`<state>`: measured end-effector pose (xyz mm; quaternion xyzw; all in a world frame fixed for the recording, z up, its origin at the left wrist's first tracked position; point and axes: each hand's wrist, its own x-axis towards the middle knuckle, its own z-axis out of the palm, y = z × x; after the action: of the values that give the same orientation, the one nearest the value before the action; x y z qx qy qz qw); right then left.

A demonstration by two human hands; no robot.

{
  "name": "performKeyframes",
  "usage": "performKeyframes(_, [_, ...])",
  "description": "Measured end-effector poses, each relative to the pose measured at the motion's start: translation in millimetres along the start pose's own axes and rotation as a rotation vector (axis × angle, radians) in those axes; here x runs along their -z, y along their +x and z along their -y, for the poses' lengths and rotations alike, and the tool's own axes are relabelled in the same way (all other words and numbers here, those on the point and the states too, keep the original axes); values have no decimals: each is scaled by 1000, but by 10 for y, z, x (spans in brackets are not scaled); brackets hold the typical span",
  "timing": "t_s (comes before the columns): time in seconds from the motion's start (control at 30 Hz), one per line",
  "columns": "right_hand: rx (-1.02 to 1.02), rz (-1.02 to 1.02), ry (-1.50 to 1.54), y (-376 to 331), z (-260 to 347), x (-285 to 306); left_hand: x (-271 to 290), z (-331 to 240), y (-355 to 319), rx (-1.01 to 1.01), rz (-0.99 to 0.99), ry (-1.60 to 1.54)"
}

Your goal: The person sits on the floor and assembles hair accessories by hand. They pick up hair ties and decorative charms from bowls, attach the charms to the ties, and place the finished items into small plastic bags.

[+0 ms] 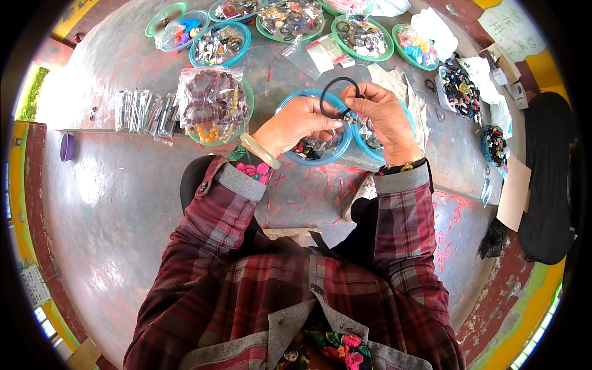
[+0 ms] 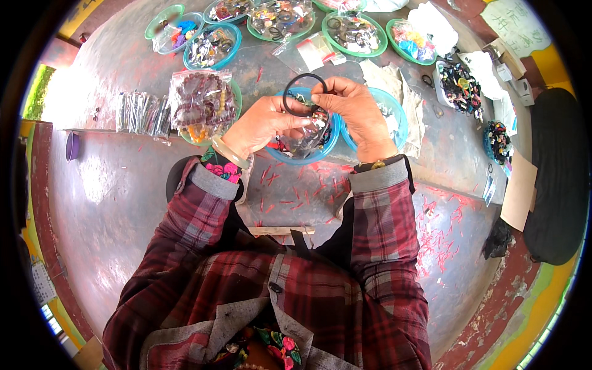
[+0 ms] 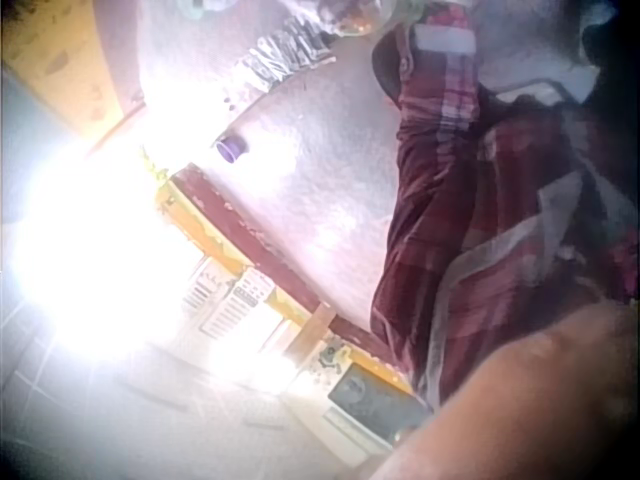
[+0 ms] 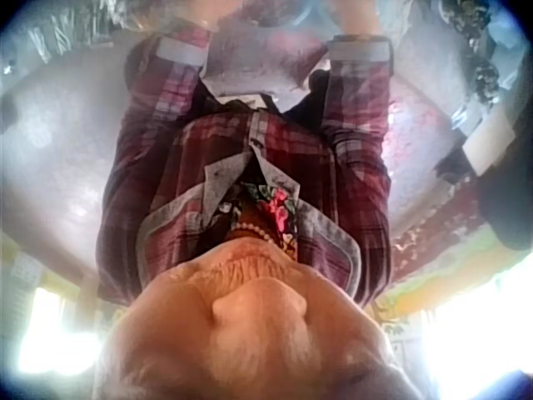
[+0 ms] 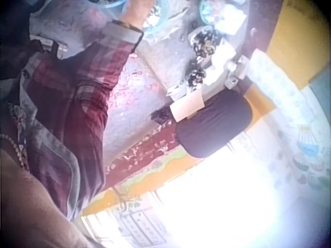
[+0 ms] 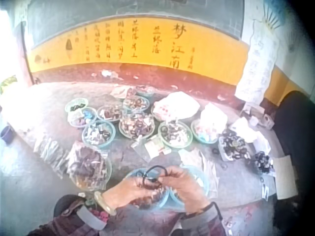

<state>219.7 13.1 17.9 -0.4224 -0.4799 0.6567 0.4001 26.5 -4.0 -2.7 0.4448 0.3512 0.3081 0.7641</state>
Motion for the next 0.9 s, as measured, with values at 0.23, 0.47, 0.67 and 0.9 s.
performKeyframes(0.23, [68, -151, -101, 2, 9, 67, 14, -18, -5, -31, -75, -24])
performKeyframes(0.47, [138, -63, -211, -71, 104, 84, 38, -11, -8, -72, -94, -9])
performKeyframes(0.67, [144, -77, -289, -80, 141, 66, 27, -10, -6, -168, -174, 59])
performKeyframes(0.9, [175, -101, -275, -89, 144, 30, 18, 2, 19, -179, -192, 134])
